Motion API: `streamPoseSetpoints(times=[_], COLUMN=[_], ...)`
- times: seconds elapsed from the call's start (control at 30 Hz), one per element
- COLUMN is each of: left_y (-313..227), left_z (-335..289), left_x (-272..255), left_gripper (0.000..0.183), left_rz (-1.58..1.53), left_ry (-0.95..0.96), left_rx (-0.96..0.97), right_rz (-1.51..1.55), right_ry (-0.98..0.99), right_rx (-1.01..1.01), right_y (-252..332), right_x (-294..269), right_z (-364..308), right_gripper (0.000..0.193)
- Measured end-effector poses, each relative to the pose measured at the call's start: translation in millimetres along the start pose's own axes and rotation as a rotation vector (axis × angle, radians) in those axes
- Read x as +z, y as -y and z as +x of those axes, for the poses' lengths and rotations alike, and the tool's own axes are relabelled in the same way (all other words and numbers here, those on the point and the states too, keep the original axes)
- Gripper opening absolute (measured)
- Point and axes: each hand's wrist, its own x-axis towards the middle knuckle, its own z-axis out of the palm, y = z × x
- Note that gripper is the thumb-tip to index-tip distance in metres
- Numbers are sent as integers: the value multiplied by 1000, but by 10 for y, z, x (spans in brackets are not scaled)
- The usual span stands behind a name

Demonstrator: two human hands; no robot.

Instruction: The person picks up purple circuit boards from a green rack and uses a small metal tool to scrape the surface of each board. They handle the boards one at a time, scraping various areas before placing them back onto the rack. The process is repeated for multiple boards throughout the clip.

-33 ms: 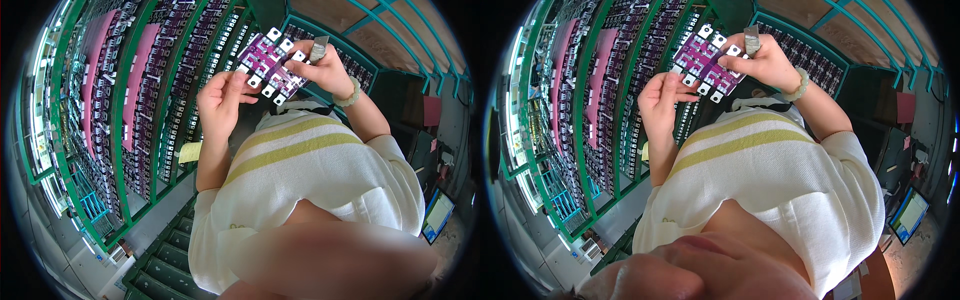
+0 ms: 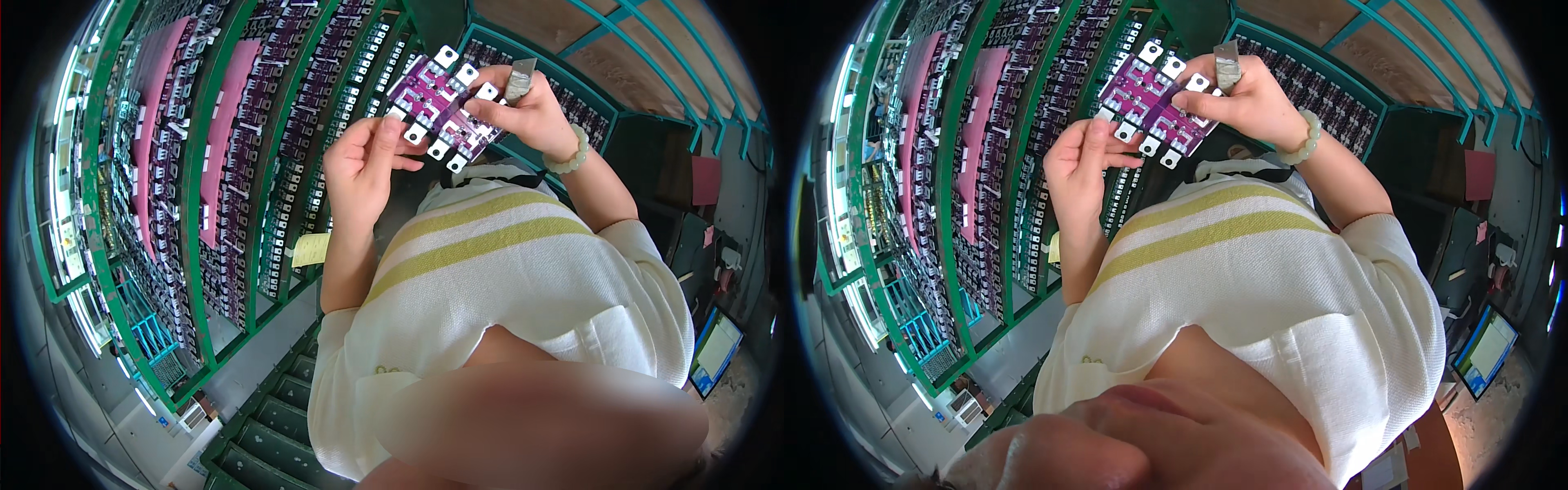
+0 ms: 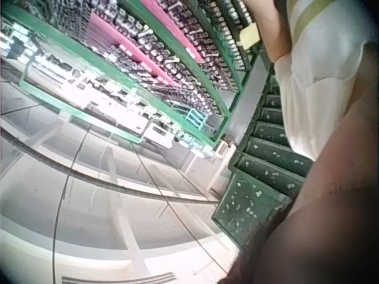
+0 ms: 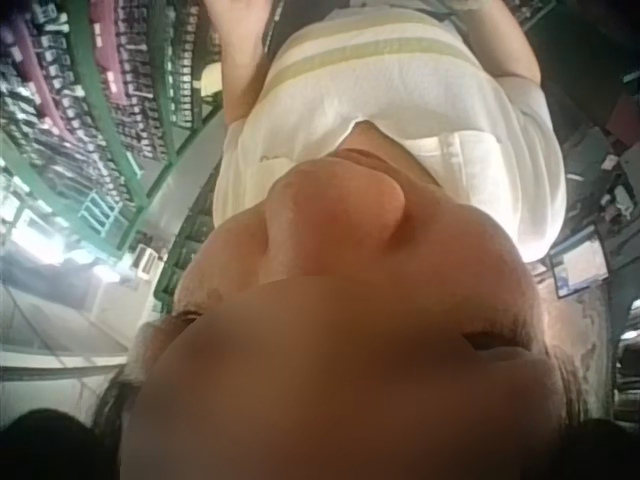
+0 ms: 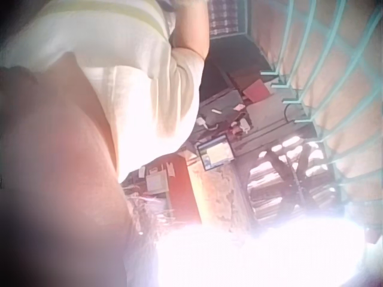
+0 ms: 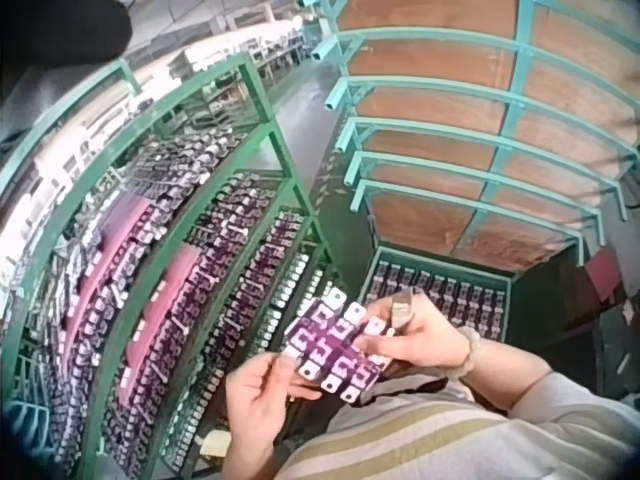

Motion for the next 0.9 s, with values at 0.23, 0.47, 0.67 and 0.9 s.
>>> streamPoseSetpoints(times=[0.23,0.47,0.67,0.9], left_y=[-16,33,43,94], left_z=[40,46,42,33], left_x=[-21,-21,23,121], left_gripper=[33,32,19,19], left_rz=[-33,-95,-206,-252], left_ry=[91,102,242,222], left_rx=[-70,-69,-97,-65], right_rz=[-14,-11,-55,154], right_ry=[26,42,57,113], right_rx=[-4,12,5,36], right_y=[29,76,35,107], right_x=[-53,-68,-119,-133], right_z=[25,65,109,153], right_gripper=[17,17,18,30])
